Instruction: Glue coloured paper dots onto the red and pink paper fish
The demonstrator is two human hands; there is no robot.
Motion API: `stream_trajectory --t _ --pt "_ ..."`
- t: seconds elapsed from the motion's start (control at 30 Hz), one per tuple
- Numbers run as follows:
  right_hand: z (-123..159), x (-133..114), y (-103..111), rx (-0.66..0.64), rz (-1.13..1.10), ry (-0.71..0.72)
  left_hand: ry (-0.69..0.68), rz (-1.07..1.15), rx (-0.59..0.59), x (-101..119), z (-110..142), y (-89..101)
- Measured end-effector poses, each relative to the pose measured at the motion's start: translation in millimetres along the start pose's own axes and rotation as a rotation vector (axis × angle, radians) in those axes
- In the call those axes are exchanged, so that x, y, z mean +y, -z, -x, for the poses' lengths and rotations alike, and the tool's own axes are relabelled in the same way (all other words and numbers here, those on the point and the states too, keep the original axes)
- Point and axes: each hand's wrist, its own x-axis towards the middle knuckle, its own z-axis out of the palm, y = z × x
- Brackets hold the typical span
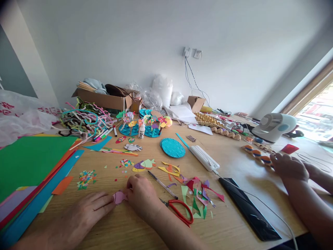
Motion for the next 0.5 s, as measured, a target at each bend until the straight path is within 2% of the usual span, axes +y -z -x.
stream_trajectory --t 0.17,0.27,0.4,0.5 --pt "-28 19 29 0.154 -0.045 -0.017 -0.058 -0.024 0.11 -3 5 1.3" --pt "-61 35 43 0.23 -0.308 -0.18 -0.094 -0.058 0.192 -7 5 -6.2" --pt "-112 52 47 0.3 -0.389 -0.274 -0.137 -0.101 0.28 -14 3 -17.3" --pt "-147 61 43 0.346 -0.4 -0.316 -0.154 -0.093 0.298 -17 2 -21.0"
